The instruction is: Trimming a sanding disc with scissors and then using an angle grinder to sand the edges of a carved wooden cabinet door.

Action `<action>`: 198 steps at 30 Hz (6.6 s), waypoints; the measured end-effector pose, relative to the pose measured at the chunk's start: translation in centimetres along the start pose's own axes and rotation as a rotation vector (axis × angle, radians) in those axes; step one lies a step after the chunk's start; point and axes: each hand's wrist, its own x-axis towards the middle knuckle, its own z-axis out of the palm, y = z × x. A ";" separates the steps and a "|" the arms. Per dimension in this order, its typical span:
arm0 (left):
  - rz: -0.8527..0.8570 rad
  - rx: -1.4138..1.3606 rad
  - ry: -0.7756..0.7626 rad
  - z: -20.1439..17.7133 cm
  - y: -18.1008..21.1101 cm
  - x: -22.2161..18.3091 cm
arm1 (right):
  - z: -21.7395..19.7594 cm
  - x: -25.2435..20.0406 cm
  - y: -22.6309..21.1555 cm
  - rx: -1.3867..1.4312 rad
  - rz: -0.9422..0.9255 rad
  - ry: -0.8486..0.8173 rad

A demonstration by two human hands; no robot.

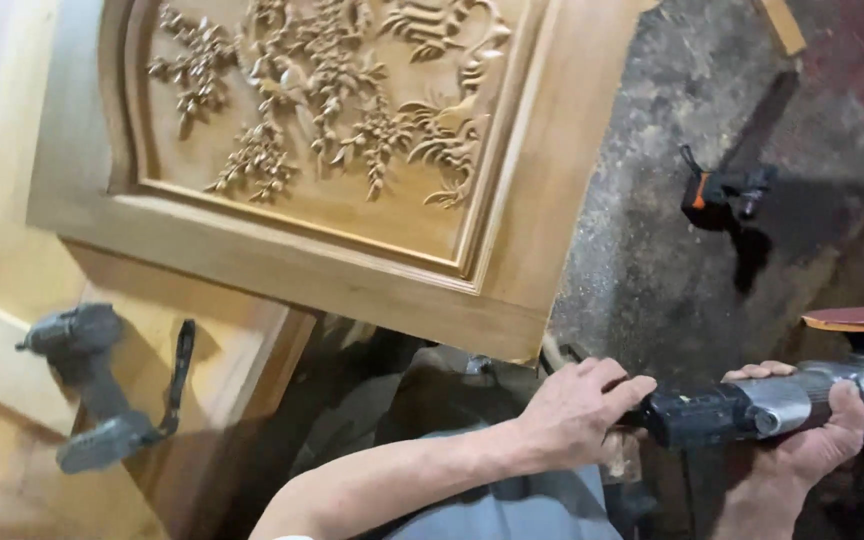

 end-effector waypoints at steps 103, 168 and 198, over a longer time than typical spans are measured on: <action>0.251 1.055 0.145 -19.5 -7.3 -3.8 | -10.0 3.2 10.5 -0.097 0.968 -0.383; -0.529 1.069 0.103 -22.9 -14.7 0.7 | -7.0 -5.0 16.1 -0.328 0.875 -0.355; -0.569 1.083 0.059 -23.1 -14.3 1.3 | -5.7 -4.7 15.6 -0.348 0.885 -0.221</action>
